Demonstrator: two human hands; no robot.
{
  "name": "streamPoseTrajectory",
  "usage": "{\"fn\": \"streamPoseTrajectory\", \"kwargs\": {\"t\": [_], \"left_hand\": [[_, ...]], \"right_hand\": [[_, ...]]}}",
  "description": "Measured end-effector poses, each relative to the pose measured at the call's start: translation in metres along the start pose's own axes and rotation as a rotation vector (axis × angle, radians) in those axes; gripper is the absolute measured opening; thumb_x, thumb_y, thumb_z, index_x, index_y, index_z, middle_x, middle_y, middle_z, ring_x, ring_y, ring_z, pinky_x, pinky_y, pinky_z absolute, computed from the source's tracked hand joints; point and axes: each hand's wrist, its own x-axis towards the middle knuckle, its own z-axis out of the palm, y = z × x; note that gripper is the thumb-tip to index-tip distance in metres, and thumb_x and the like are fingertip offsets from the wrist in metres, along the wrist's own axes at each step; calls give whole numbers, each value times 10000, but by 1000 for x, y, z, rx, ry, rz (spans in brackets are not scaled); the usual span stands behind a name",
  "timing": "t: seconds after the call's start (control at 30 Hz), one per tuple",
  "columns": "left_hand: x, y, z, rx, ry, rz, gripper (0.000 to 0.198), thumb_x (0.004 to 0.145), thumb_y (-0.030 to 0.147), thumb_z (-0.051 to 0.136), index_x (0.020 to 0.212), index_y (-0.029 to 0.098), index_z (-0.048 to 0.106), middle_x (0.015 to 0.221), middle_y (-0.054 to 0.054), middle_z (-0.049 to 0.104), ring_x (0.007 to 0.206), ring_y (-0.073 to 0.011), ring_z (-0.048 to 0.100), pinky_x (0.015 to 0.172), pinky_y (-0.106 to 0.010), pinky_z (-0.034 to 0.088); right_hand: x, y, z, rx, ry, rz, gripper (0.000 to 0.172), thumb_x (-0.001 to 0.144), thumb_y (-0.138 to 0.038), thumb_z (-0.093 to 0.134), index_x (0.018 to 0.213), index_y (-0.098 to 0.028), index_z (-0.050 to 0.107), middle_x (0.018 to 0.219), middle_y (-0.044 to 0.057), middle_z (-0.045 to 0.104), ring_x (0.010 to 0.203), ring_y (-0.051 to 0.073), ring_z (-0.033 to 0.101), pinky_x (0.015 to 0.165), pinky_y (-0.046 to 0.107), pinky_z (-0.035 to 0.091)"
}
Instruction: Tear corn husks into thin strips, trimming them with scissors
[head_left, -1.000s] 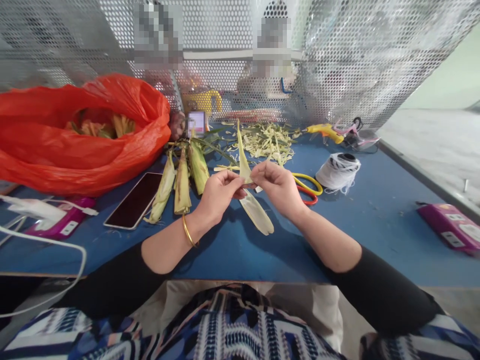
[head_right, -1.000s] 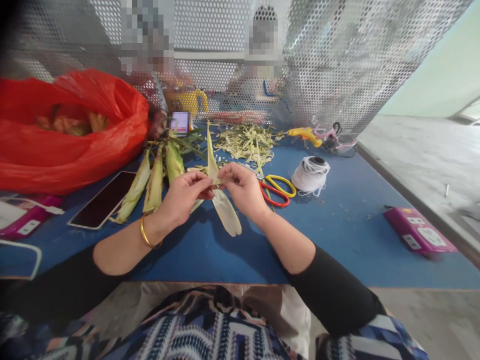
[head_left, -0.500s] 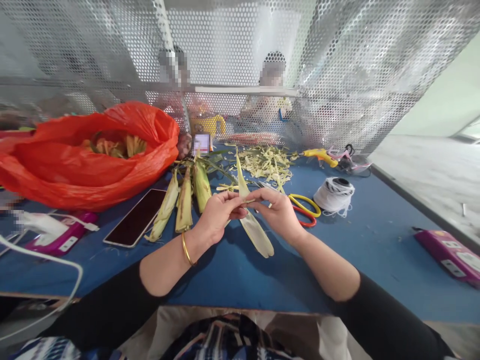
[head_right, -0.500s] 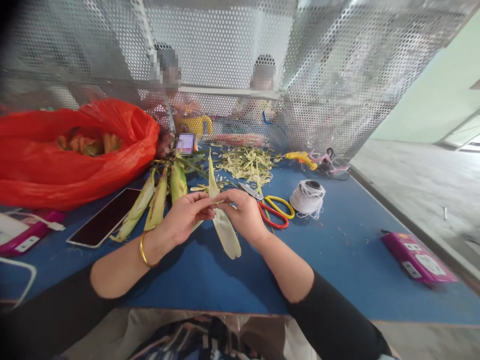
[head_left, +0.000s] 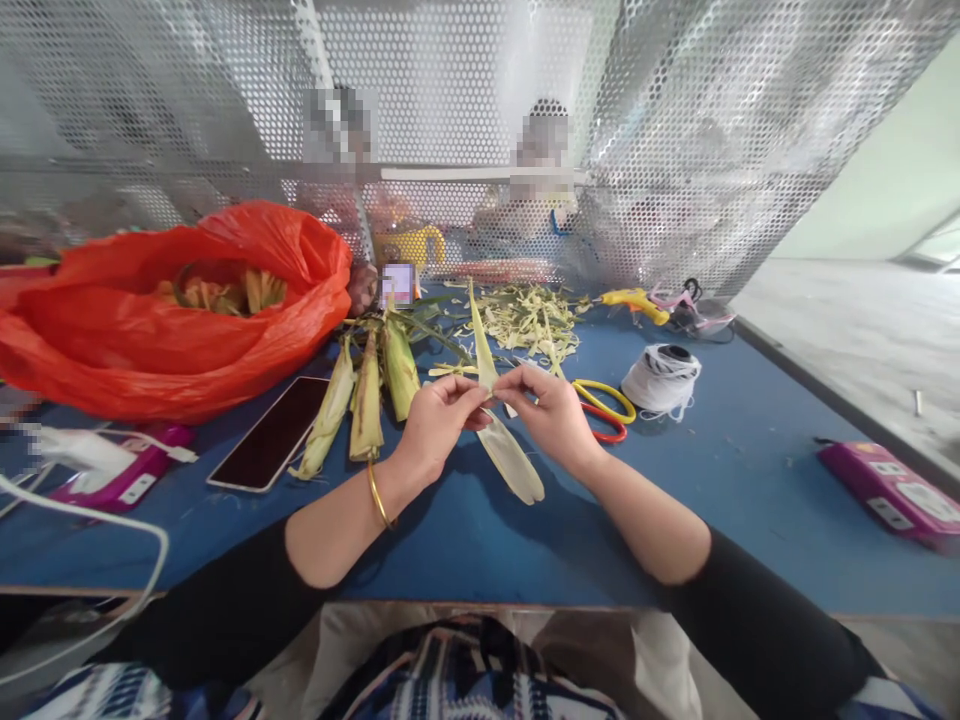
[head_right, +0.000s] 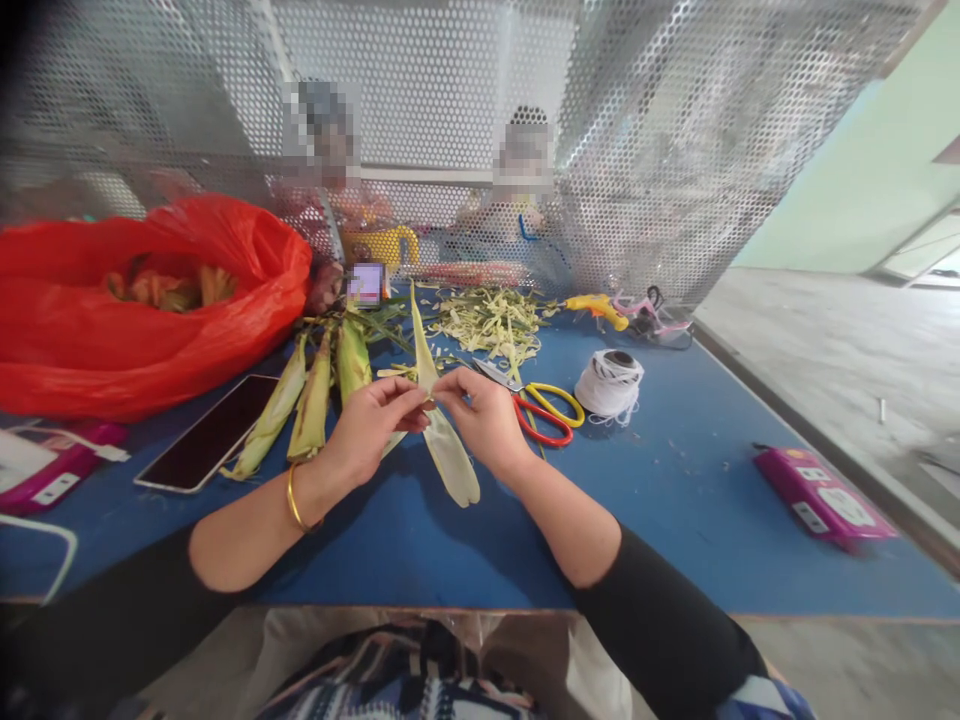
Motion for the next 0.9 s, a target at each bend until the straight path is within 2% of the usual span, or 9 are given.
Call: {"fn": "streamPoseTrajectory", "kwargs": {"t": [0.27,0.47,0.77,0.9], "left_hand": [[2,-8,-3,88,-10,105,157,678,300,731,679,159,662,611,-6,681,524,-128,634,568,-245,533],[-1,-5,-2,75,-51,51,244,652,363,770,662,146,660,620,-21,684,513,-122,625,560,-241,529],[1,-2,-1,37,-37,-38,231,644,290,789,629,144,611,584,-14,664,503,-111,608,545,-233,514],[2,0,-2,-15,-21,-77,201,627,230,786,644,147,603,579,-5,654,487,-103,587,501,-217,488]], "right_hand": [[-1,0,3,73,13,35,22,783,-212,554,793,-194,563,681,-18,618,654,134,584,648,274,444],[-2,-1,3,38,32,21,23,759,-192,548,779,-195,559,645,-34,601,612,118,555,614,257,429],[1,0,2,219,-21,67,22,756,-196,558,778,-196,556,624,-45,585,620,122,600,627,268,461],[1,1,1,213,-61,40,65,790,-181,526,781,-188,589,640,-38,591,657,124,616,660,268,478]]}}
